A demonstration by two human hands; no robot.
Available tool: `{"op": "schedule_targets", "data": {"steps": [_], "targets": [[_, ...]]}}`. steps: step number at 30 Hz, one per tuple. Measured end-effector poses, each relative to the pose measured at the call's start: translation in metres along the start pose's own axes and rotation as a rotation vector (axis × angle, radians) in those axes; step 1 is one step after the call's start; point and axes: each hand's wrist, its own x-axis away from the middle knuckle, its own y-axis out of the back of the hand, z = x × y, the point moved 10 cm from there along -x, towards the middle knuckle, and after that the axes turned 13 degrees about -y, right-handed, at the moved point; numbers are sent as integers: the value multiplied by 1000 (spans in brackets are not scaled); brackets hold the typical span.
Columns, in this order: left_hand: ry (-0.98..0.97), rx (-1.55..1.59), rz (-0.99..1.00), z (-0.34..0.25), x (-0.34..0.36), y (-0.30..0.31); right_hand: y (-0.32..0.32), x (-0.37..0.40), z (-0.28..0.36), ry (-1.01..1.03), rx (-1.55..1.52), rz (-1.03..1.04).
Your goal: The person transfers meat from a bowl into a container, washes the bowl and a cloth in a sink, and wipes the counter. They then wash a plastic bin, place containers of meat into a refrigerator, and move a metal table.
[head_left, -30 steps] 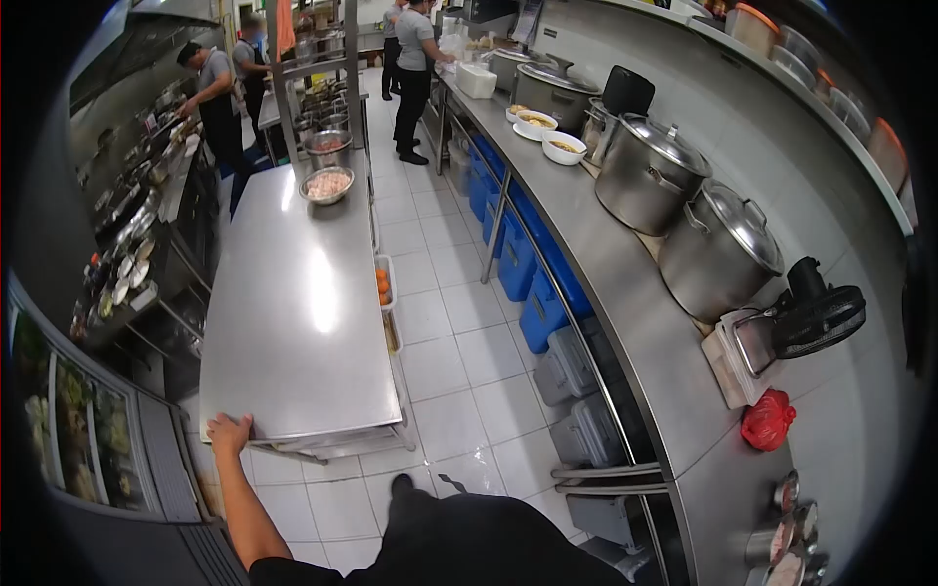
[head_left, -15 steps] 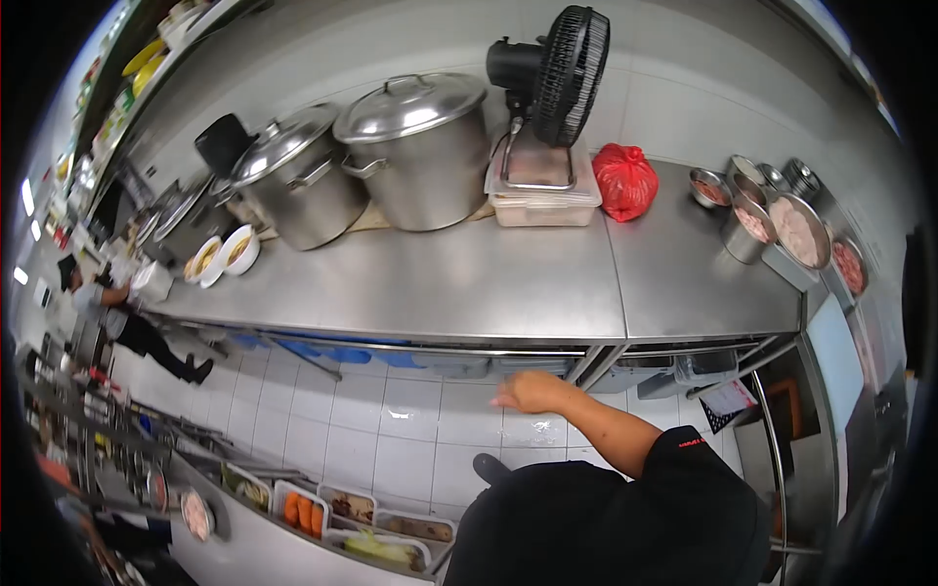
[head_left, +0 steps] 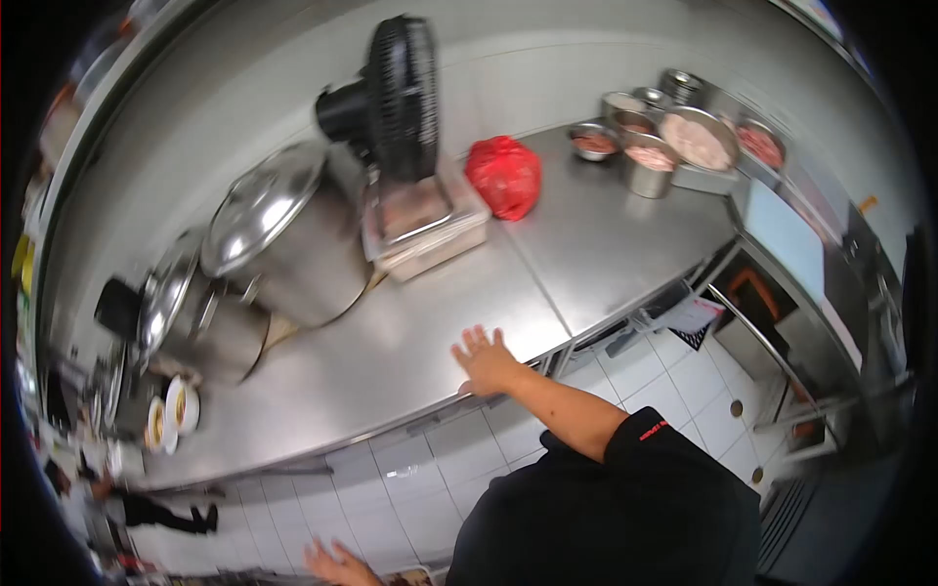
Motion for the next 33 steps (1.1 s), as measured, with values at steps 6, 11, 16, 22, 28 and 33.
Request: {"op": "schedule_targets", "data": {"steps": [6,11,16,22,28,33], "targets": [[-399,500,514,-299,-176,-123,48,36,-131,-3,-594,-9],[-250,621,678,-406,-132,-175,63,73,-367,-467,-721,-387],[-213,323,503,-427,-105,-173,99,62,-562,-650,-912,-714],[-17,259,523,-439,-116,-177,133,-5,-646,-662,-798,-785],[86,174,523,-435,-107,-192,189,15,-630,-769,-347,-587],[89,135,534,-436,-107,-197,211,-13,-631,-539,-174,-473]]}}
